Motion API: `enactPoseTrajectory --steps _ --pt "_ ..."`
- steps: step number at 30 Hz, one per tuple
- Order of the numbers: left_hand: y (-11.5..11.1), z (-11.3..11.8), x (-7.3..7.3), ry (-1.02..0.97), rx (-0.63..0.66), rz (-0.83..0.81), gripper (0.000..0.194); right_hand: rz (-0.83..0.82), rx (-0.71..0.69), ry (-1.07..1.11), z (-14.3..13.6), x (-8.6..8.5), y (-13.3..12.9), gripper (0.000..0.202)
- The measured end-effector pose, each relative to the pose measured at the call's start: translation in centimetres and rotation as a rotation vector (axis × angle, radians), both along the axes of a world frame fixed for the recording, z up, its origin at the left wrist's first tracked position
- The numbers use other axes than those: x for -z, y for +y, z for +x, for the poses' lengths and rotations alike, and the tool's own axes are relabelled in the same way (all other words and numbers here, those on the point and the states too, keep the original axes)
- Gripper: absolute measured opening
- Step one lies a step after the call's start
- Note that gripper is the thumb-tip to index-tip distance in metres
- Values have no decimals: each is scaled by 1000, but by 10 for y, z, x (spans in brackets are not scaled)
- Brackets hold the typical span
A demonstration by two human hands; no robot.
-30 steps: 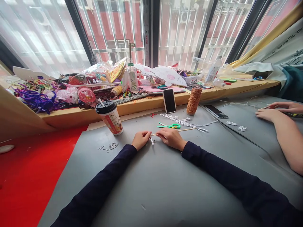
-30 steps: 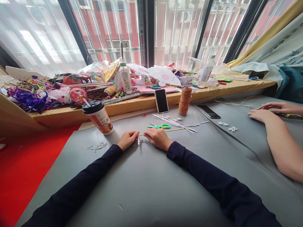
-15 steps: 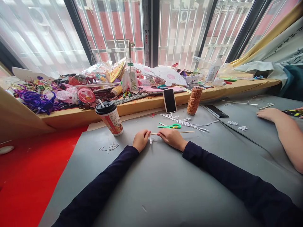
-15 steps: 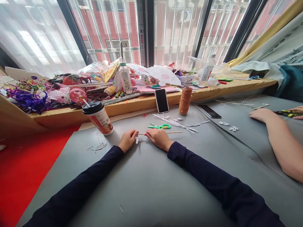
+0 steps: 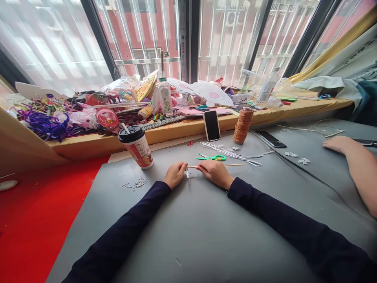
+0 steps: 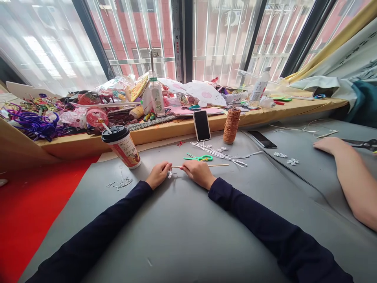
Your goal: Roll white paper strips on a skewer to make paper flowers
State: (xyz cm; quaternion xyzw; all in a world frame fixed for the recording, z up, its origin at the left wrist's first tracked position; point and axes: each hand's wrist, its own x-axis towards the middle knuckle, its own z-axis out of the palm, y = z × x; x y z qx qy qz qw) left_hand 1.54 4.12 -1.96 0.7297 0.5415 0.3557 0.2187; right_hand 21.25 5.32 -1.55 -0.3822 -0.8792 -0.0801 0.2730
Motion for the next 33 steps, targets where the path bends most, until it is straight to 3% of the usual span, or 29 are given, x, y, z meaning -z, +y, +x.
enactPoseTrajectory --steps 4,12,25,33 --pt "1 0 -3 -113 -13 -54 49 -14 18 13 1 1 1 30" --pt "0 -1 -4 -134 7 -67 38 -83 47 62 1 -3 0 29" --pt "-3 1 -5 37 74 -45 41 19 -11 56 6 -5 2 29" --pt "-4 2 -2 195 35 6 37 77 0 14 3 -5 2 29"
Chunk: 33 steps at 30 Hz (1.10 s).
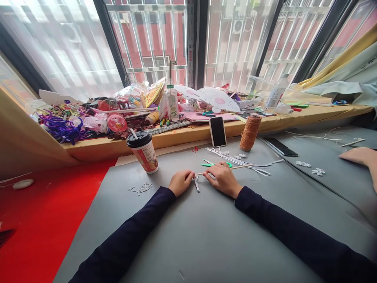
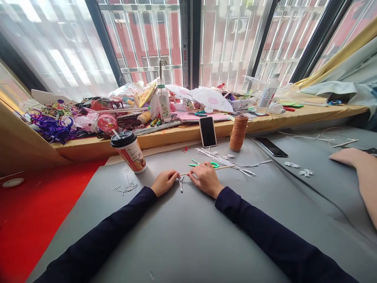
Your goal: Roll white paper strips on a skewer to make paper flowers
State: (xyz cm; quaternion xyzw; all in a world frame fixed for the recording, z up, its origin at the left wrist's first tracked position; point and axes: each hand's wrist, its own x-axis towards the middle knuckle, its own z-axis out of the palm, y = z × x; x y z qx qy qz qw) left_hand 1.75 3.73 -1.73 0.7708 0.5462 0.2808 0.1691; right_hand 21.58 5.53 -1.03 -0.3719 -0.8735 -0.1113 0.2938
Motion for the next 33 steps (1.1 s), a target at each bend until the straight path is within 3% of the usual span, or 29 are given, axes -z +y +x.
enactPoseTrajectory --steps 8,19,33 --pt "-3 0 1 207 -20 106 35 -13 -1 -17 -1 2 3 29" --pt "4 -4 -2 -14 80 20 33 -78 -12 6 1 1 5 31" --pt "1 -4 -6 -162 86 -4 36 -95 4 50 3 1 2 31"
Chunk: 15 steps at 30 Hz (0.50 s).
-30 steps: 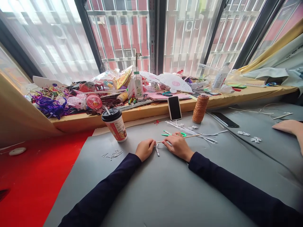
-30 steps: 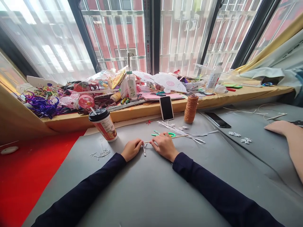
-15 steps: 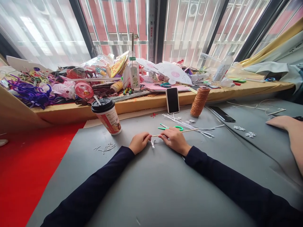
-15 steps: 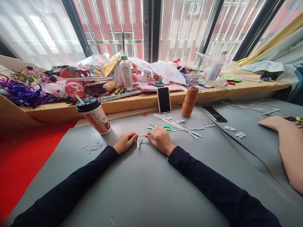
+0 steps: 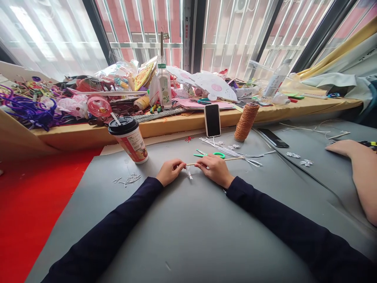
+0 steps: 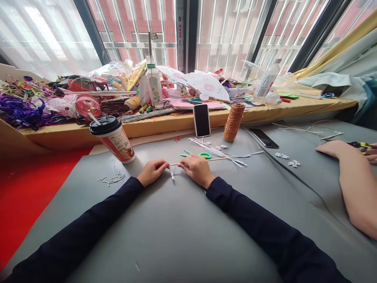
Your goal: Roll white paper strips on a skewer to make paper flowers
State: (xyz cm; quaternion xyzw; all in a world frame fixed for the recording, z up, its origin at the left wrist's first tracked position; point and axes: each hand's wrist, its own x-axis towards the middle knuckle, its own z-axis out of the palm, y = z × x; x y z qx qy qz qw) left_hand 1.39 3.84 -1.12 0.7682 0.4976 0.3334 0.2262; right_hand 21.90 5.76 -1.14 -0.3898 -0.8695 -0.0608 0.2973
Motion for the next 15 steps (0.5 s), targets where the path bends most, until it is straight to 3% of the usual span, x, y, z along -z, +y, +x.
enactPoseTrajectory --steps 15 --pt "2 -2 1 27 -25 -93 42 -56 -39 43 -1 3 0 27"
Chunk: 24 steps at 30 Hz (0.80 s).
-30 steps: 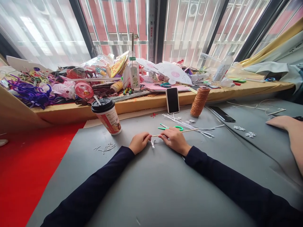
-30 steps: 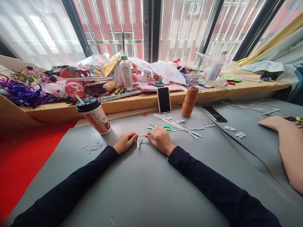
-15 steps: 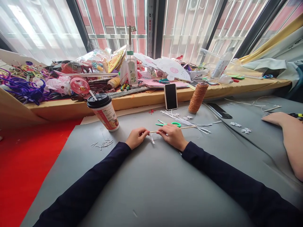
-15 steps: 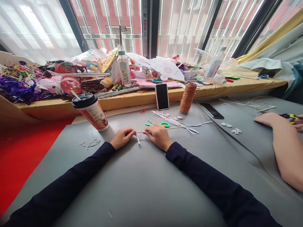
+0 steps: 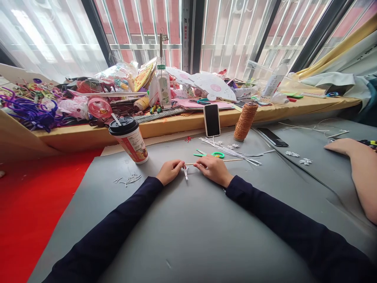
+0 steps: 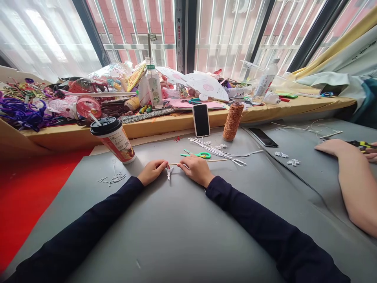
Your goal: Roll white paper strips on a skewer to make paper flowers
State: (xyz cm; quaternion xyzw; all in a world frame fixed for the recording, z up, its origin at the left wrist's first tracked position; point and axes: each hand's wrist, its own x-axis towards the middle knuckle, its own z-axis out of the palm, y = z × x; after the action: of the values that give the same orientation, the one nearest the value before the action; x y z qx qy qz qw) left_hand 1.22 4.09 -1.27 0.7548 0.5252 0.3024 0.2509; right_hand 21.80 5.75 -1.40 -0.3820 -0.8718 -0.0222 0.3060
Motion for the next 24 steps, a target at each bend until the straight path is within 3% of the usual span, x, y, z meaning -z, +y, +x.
enactPoseTrajectory --steps 24 --pt "0 -2 0 -27 51 -10 37 -42 -61 6 1 0 2 24"
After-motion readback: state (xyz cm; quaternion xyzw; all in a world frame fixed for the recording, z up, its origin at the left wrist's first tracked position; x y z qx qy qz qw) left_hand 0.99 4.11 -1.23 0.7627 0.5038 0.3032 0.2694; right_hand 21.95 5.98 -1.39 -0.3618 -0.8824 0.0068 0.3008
